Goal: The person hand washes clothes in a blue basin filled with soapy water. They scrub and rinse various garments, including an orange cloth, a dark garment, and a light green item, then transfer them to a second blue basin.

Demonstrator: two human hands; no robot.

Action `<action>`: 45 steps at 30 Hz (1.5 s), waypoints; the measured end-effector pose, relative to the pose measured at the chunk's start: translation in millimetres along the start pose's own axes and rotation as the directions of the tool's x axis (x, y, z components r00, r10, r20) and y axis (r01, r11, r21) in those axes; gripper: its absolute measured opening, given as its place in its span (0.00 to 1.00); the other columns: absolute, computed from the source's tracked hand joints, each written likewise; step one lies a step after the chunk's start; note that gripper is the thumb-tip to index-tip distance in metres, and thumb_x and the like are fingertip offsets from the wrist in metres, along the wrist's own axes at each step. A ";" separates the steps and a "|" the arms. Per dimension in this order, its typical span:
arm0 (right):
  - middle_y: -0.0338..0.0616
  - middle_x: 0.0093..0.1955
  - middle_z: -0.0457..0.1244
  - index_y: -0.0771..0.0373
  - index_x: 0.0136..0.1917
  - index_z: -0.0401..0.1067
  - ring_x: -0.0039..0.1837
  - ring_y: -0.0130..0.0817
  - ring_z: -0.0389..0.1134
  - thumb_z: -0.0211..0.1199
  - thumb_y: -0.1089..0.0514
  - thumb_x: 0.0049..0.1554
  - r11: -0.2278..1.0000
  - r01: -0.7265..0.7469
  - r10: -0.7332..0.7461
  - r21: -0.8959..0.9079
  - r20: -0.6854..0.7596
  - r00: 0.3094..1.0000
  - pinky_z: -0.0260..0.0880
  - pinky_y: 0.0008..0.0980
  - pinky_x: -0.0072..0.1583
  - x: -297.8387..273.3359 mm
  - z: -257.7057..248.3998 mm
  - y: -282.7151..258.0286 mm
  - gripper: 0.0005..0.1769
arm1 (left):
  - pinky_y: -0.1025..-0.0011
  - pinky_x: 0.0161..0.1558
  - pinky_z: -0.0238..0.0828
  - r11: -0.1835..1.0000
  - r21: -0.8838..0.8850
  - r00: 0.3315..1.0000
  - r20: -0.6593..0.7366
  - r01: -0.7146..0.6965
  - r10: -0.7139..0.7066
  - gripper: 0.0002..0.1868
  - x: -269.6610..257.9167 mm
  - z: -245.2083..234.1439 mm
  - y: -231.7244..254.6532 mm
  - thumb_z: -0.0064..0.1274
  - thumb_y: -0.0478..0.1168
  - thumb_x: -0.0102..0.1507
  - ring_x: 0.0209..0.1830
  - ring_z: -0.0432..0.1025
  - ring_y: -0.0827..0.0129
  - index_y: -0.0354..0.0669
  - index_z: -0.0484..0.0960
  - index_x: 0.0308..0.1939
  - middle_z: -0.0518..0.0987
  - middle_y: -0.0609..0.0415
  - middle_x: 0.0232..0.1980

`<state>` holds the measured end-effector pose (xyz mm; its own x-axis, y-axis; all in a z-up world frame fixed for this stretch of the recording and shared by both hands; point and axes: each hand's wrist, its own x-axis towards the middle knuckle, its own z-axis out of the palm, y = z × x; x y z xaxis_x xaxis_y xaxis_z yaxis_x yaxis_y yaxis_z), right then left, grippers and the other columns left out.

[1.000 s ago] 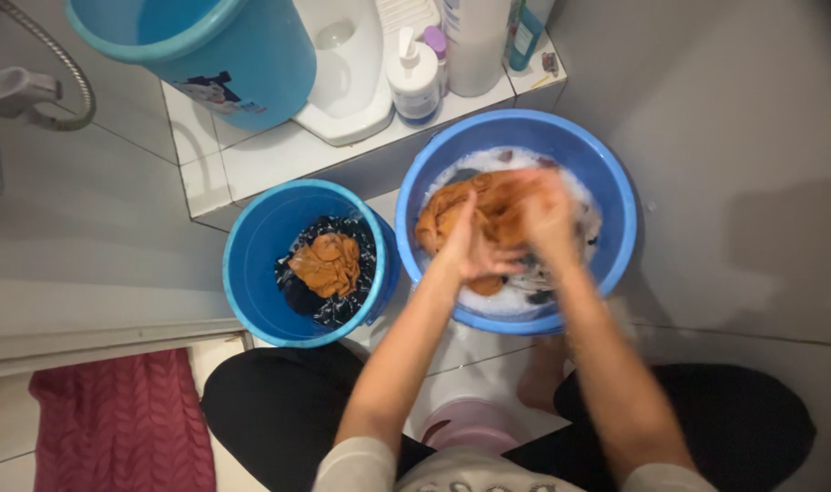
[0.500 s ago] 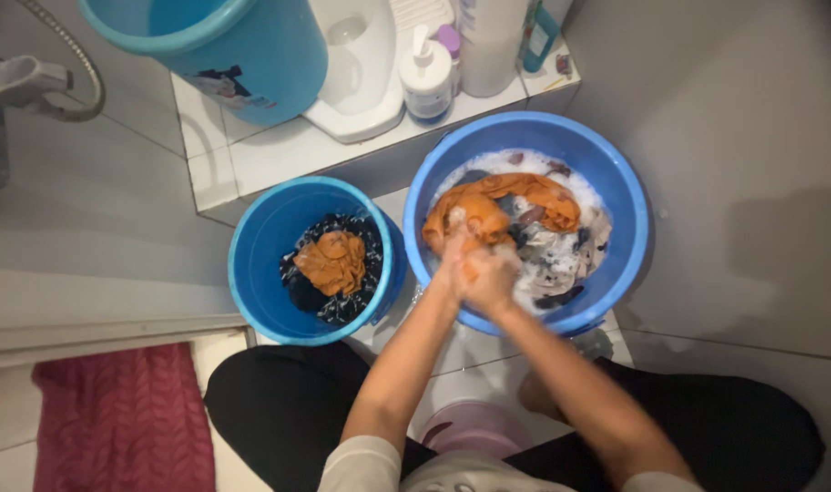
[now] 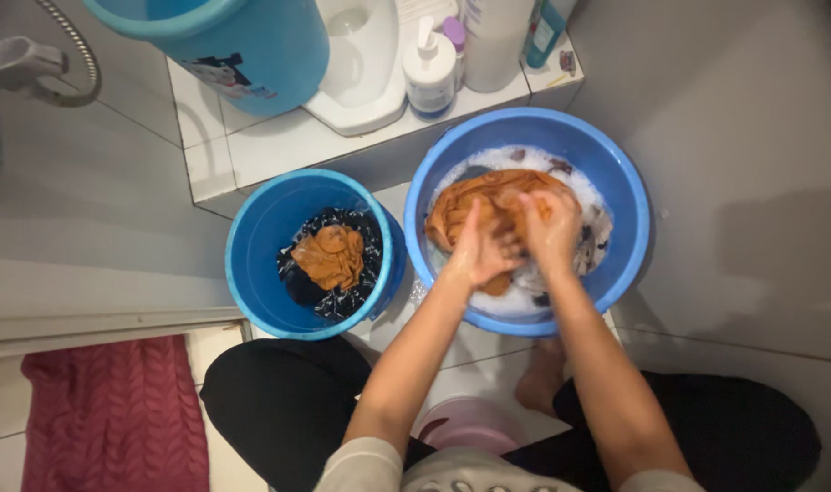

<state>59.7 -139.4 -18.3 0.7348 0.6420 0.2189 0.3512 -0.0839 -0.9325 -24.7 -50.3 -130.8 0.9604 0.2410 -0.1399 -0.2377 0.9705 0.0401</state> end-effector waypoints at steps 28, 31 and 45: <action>0.55 0.63 0.63 0.53 0.61 0.72 0.66 0.56 0.63 0.65 0.43 0.57 0.716 -0.133 0.343 -0.685 0.179 0.922 0.67 0.54 0.65 75.1 -60.9 148.9 0.23 | 0.59 0.63 0.71 -0.070 0.988 0.786 -0.067 0.139 0.615 0.33 -50.4 69.5 8.8 0.52 0.54 0.66 0.60 0.72 0.55 0.32 0.75 0.65 0.78 0.38 0.62; 0.51 0.59 0.65 0.58 0.57 0.68 0.58 0.48 0.69 0.56 0.51 0.67 0.994 -0.061 0.074 -0.094 0.138 0.988 0.73 0.48 0.58 81.1 -48.6 124.9 0.10 | 0.57 0.74 0.66 -0.329 0.927 0.650 0.139 0.180 0.747 0.36 -40.3 83.8 8.7 0.53 0.57 0.68 0.67 0.66 0.55 0.39 0.70 0.73 0.71 0.39 0.69; 0.50 0.36 0.67 0.59 0.35 0.74 0.38 0.44 0.69 0.63 0.54 0.57 0.937 -0.009 0.055 -0.349 0.124 0.991 0.69 0.43 0.44 -16.9 52.4 40.3 0.11 | 0.56 0.58 0.70 0.757 0.645 0.821 -0.373 -0.106 0.433 0.24 3.9 -73.4 6.2 0.47 0.56 0.66 0.55 0.71 0.54 0.42 0.77 0.56 0.77 0.44 0.56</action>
<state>31.0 -113.6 -74.6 0.6756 0.7257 0.1300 0.5253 -0.3502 -0.7755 -33.1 -43.0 -203.7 0.6315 0.6197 -0.4660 -0.1884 0.7057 0.6830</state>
